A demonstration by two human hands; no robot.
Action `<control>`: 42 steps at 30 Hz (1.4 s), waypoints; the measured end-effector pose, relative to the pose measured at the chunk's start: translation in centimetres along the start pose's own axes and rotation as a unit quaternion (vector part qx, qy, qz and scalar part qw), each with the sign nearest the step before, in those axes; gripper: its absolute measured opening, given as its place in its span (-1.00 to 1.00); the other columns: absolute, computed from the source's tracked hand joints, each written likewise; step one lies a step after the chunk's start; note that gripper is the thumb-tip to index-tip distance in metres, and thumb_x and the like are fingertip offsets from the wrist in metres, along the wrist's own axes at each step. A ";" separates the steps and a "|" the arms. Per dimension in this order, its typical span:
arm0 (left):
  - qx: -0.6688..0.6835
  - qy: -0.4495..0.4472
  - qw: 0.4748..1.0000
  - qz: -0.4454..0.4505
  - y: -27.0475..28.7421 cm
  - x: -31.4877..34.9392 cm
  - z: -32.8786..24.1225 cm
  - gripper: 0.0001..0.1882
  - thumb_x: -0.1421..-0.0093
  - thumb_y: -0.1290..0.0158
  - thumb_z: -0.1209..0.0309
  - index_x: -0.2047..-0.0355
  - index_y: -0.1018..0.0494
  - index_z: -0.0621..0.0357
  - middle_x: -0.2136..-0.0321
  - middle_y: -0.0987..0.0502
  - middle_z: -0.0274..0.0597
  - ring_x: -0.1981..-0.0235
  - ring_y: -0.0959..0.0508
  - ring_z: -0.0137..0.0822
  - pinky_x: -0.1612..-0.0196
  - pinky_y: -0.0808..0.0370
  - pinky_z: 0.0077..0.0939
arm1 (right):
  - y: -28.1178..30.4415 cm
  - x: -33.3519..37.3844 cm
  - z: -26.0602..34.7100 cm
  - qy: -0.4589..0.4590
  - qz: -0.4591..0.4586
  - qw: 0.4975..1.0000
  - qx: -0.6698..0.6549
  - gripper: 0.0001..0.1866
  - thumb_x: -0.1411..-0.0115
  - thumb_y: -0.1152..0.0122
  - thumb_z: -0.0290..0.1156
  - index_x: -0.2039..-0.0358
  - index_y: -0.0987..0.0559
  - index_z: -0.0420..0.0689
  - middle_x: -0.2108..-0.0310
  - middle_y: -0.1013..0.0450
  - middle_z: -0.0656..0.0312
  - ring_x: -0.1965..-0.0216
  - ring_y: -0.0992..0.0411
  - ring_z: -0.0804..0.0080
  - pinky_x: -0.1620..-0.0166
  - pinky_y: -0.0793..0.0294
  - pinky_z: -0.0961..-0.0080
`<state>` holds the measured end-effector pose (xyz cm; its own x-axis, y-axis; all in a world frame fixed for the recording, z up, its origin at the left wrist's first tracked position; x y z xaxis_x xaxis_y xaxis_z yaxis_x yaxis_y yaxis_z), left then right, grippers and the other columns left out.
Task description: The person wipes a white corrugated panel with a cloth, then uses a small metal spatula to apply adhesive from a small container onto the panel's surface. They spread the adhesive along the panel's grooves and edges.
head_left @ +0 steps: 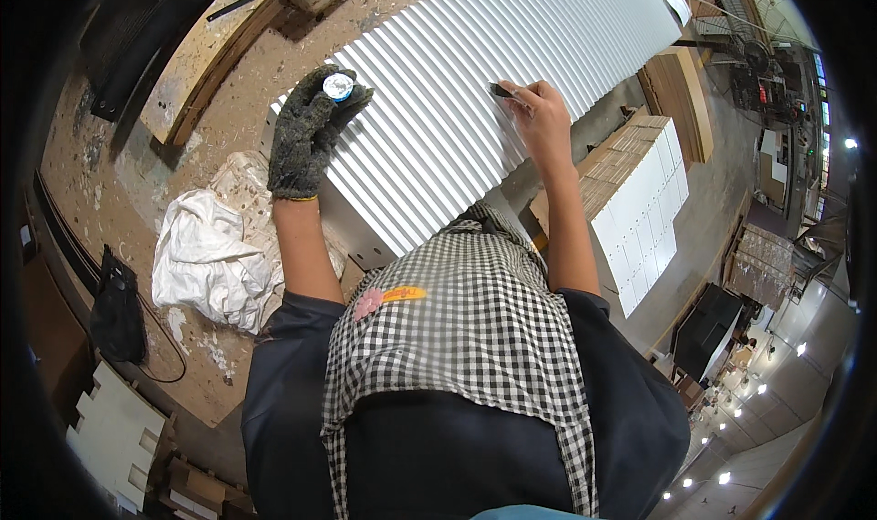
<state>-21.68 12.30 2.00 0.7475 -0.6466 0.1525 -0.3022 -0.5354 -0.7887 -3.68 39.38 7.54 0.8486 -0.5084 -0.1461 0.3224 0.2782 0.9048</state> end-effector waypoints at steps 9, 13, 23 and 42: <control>-0.008 0.005 1.000 0.008 0.2 -0.2 0.3 -0.67 -0.28 -0.08 0.55 -0.06 -0.46 0.31 0.04 -0.58 0.10 0.04 -0.63 -0.03 -0.13 -0.60 -0.10 | 0.1 -0.2 0.4 0.011 0.001 1.000 0.021 -0.67 -0.13 -0.37 -0.49 0.09 -0.73 0.14 0.42 -0.47 0.22 0.45 -0.45 0.36 0.30 -0.49 0.40; -0.017 0.005 1.000 0.007 0.4 -0.3 0.5 -0.66 -0.28 -0.08 0.54 -0.07 -0.46 0.30 0.04 -0.58 0.09 0.04 -0.63 -0.04 -0.13 -0.60 -0.09 | 0.0 -0.2 0.2 0.003 -0.001 1.000 0.023 -0.66 -0.13 -0.38 -0.46 0.07 -0.72 0.17 0.43 -0.47 0.22 0.46 -0.44 0.35 0.30 -0.49 0.38; -0.029 0.014 0.999 0.007 0.2 -0.2 0.4 -0.66 -0.28 -0.10 0.52 -0.06 -0.46 0.33 0.04 -0.58 0.09 0.04 -0.63 -0.03 -0.14 -0.59 -0.10 | 0.4 -0.4 1.2 0.031 -0.004 0.997 0.066 -0.67 -0.11 -0.40 -0.45 0.08 -0.72 0.15 0.45 -0.45 0.22 0.47 -0.43 0.32 0.33 -0.47 0.35; -0.029 0.012 0.999 0.002 -0.3 -0.2 0.3 -0.69 -0.27 -0.10 0.54 -0.03 -0.48 0.34 0.08 -0.60 0.07 0.06 -0.64 -0.04 -0.12 -0.62 -0.12 | 0.5 -0.1 1.3 0.016 -0.011 0.997 0.074 -0.65 -0.12 -0.38 -0.45 0.07 -0.72 0.16 0.44 -0.44 0.22 0.44 -0.44 0.29 0.32 -0.47 0.33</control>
<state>-21.58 12.74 2.01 0.7323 -0.6609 0.1639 -0.3398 -0.5633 -0.7532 -4.15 38.49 8.49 0.8556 -0.4861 -0.1781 0.2784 0.1420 0.9499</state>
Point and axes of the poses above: each hand's wrist, its own x-axis away from the middle knuckle, its own y-axis out of the back of the hand, z = x × y, the point moved 7 cm from there along -x, towards the middle knuckle
